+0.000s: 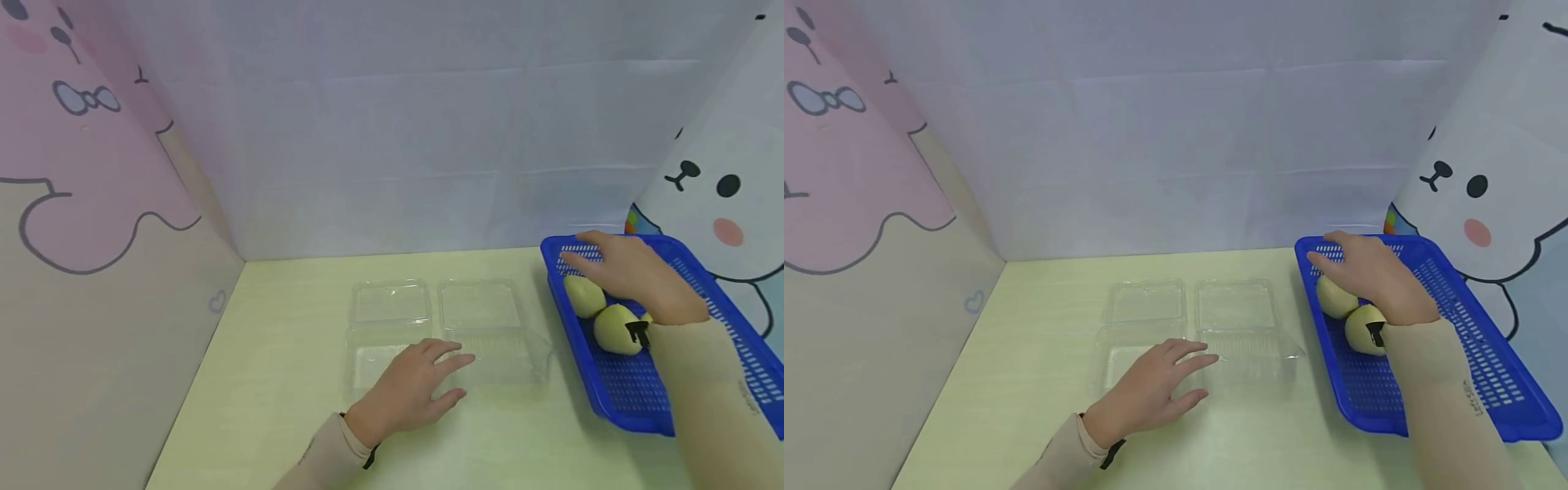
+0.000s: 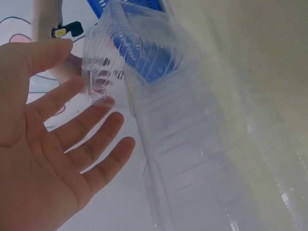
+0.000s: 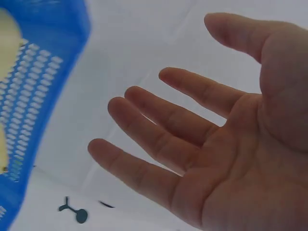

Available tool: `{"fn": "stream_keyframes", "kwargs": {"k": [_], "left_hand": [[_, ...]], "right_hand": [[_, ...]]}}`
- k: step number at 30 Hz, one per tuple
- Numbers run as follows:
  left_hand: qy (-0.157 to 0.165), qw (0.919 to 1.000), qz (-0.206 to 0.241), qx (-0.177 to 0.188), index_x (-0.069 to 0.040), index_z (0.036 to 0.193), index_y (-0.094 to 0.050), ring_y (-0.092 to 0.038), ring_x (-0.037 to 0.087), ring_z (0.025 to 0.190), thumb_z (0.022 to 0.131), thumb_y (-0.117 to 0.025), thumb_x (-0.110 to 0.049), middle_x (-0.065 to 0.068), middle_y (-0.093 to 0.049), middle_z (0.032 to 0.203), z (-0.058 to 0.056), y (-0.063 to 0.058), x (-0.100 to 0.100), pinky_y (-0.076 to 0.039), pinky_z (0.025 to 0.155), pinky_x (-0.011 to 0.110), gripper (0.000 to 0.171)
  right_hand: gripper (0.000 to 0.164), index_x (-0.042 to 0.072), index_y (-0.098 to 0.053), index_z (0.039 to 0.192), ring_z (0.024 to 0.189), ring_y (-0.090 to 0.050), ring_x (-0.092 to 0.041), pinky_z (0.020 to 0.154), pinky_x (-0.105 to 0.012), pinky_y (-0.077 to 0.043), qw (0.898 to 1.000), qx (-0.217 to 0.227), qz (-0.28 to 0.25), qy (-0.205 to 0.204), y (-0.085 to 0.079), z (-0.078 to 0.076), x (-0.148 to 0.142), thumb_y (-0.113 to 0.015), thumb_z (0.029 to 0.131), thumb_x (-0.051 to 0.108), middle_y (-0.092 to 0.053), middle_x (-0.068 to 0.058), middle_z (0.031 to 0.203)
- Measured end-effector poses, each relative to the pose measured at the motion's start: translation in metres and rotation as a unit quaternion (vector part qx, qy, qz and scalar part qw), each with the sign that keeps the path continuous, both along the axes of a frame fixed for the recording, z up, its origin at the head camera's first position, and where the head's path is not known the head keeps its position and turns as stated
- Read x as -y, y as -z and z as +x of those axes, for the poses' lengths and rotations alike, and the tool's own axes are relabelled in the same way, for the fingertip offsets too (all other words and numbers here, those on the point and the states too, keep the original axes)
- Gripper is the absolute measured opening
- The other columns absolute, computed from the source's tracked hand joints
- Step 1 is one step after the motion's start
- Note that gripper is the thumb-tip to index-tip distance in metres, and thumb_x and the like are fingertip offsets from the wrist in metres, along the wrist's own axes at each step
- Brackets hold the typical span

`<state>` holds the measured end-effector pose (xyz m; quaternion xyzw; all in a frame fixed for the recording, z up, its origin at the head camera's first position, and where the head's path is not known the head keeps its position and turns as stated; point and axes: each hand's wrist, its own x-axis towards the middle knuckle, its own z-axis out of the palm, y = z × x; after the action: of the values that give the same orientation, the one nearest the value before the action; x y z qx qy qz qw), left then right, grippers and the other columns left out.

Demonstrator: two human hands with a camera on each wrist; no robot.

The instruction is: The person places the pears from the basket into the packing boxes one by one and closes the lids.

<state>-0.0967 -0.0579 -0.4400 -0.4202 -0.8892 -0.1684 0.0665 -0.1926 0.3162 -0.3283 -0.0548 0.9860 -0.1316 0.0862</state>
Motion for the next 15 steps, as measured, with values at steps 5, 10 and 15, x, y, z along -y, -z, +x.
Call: {"fn": "stream_keyframes", "kwargs": {"k": [5, 10, 15], "left_hand": [[0.014, 0.9998, -0.008, -0.008, -0.029, 0.146, -0.064, -0.063, 0.018, 0.134, 0.103, -0.070, -0.041, -0.001, -0.066, 0.145, 0.007, 0.010, -0.002, -0.056, 0.106, 0.037, 0.045], [0.026, 0.9986, -0.036, -0.029, -0.031, 0.141, -0.068, -0.064, 0.016, 0.131, 0.103, -0.069, -0.042, -0.003, -0.067, 0.142, 0.014, 0.021, -0.004, -0.055, 0.106, 0.034, 0.039], [0.031, 0.9971, -0.065, -0.027, -0.032, 0.135, -0.073, -0.063, 0.016, 0.130, 0.104, -0.068, -0.041, -0.004, -0.068, 0.140, 0.020, 0.030, -0.006, -0.055, 0.103, 0.032, 0.033]], "right_hand": [[0.084, -0.014, -0.037, 0.157, 0.137, -0.045, -0.064, 0.109, -0.078, -0.040, 1.000, 0.029, -0.007, -0.003, 0.024, -0.017, -0.016, -0.050, 0.109, 0.054, -0.044, -0.042, 0.154], [0.077, -0.019, -0.044, 0.149, 0.134, -0.045, -0.067, 0.107, -0.077, -0.041, 0.998, 0.058, 0.002, -0.016, 0.055, -0.025, -0.029, -0.061, 0.105, 0.042, -0.046, -0.045, 0.150], [0.075, -0.021, -0.051, 0.140, 0.126, -0.052, -0.068, 0.101, -0.074, -0.048, 0.998, 0.064, -0.002, -0.024, 0.079, -0.030, -0.036, -0.074, 0.093, 0.032, -0.054, -0.046, 0.139]]}}
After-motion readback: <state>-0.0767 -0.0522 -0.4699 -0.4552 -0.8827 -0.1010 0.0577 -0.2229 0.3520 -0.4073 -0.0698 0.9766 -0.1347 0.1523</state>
